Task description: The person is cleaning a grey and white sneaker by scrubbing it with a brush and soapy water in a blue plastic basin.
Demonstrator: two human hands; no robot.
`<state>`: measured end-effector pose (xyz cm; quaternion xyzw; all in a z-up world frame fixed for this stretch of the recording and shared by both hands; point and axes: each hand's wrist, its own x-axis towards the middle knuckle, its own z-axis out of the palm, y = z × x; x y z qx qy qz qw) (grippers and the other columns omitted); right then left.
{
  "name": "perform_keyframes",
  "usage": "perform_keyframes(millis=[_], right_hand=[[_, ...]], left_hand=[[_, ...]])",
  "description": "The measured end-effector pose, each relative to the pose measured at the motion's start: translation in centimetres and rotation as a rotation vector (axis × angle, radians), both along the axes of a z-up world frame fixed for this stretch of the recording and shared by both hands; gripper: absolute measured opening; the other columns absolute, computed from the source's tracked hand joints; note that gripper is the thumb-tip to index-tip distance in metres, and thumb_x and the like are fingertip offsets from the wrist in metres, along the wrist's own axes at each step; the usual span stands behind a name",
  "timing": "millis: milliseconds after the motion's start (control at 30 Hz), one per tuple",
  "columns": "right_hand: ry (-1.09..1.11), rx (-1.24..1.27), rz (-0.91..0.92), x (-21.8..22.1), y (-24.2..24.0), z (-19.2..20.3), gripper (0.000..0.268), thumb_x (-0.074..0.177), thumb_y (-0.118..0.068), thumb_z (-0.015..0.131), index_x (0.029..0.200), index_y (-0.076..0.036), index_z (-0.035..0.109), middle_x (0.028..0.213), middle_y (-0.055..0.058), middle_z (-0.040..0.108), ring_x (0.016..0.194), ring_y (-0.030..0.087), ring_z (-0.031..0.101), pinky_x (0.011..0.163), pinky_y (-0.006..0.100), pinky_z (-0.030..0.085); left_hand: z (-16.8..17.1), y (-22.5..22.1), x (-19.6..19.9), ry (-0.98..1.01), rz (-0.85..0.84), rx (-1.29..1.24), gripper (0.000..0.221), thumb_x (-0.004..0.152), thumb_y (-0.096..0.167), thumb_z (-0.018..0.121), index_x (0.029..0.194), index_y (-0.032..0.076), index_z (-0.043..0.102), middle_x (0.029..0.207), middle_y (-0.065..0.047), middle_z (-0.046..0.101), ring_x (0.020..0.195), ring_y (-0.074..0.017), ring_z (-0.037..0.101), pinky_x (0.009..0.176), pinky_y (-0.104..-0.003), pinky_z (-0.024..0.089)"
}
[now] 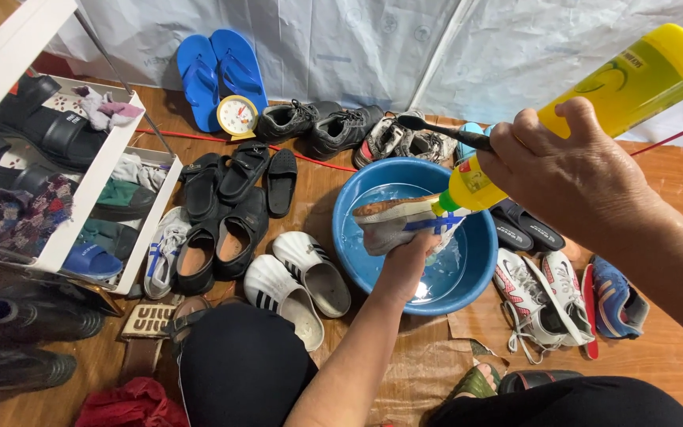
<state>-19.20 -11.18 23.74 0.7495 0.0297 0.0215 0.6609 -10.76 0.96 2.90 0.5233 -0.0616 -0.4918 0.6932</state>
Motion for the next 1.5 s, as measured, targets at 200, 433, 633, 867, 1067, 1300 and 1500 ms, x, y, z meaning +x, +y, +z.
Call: perform_keyframes(millis=[200,433,633,867,1067,1300,1500], right_hand=[[0.001,0.021,-0.025,-0.1,0.0,-0.2,0.047,0.082,-0.034,0.076,0.125,-0.033,0.056,0.118,-0.011,0.059,0.114,0.011,0.054,0.101,0.036,0.040],[-0.037,0.043,0.025,-0.3,-0.1,-0.4,0.041,0.086,-0.034,0.072,0.124,-0.032,0.056,0.120,-0.010,0.058,0.113,0.011,0.052,0.101,0.035,0.042],[-0.045,0.028,-0.019,-1.4,-1.4,-1.2,0.043,0.089,-0.037,0.069,0.130,-0.034,0.056,0.120,-0.012,0.057,0.112,0.009,0.052,0.102,0.036,0.041],[-0.165,0.278,-0.174,-4.1,-4.0,-4.6,0.044,0.093,-0.041,0.062,0.136,-0.036,0.056,0.114,-0.012,0.056,0.107,0.007,0.057,0.098,0.036,0.046],[-0.459,0.741,-0.219,-7.9,-7.5,-13.1,0.077,0.067,-0.044,0.077,0.139,-0.023,0.061,0.128,0.004,0.058,0.112,0.023,0.062,0.086,0.040,0.052],[-1.094,1.598,-0.235,-13.7,-11.4,-27.8,0.072,0.063,-0.028,0.090,0.122,-0.001,0.058,0.106,0.019,0.054,0.107,0.045,0.059,0.091,0.055,0.050],[-1.627,1.806,-0.404,-22.1,-10.9,-39.0,0.058,0.080,-0.017,0.090,0.124,0.001,0.056,0.115,0.021,0.054,0.119,0.045,0.059,0.104,0.056,0.047]], left_hand=[[-0.9,-0.3,-0.2,0.079,0.053,-0.159,0.028,0.085,0.015,0.061,0.107,-0.001,0.065,0.085,-0.006,0.059,0.076,-0.0112,0.049,0.070,-0.023,0.040],[-0.5,-0.1,-0.2,0.115,0.056,-0.200,0.040,0.083,0.013,0.060,0.120,-0.002,0.062,0.102,-0.010,0.064,0.090,-0.0138,0.057,0.081,-0.024,0.046],[-1.0,-0.1,-0.5,0.201,0.129,-0.479,0.049,0.082,0.005,0.060,0.130,-0.004,0.053,0.112,-0.012,0.064,0.096,-0.0158,0.058,0.084,-0.025,0.048],[-2.9,-0.2,-0.8,0.040,0.160,-0.433,0.013,0.090,0.006,0.062,0.096,-0.003,0.069,0.089,-0.006,0.068,0.077,-0.0122,0.059,0.069,-0.021,0.048],[-3.3,-0.3,0.2,0.236,0.152,-0.546,0.031,0.086,0.000,0.058,0.114,-0.009,0.064,0.109,-0.016,0.070,0.093,-0.0216,0.065,0.081,-0.027,0.053],[1.2,-0.5,0.6,0.629,0.225,-0.526,0.009,0.077,0.003,0.064,0.076,-0.001,0.071,0.076,-0.018,0.072,0.074,-0.0307,0.074,0.073,-0.044,0.063],[-3.9,-2.8,0.5,0.566,0.174,-0.505,0.021,0.081,0.005,0.059,0.093,-0.004,0.074,0.093,-0.022,0.076,0.089,-0.0335,0.076,0.083,-0.045,0.062]])
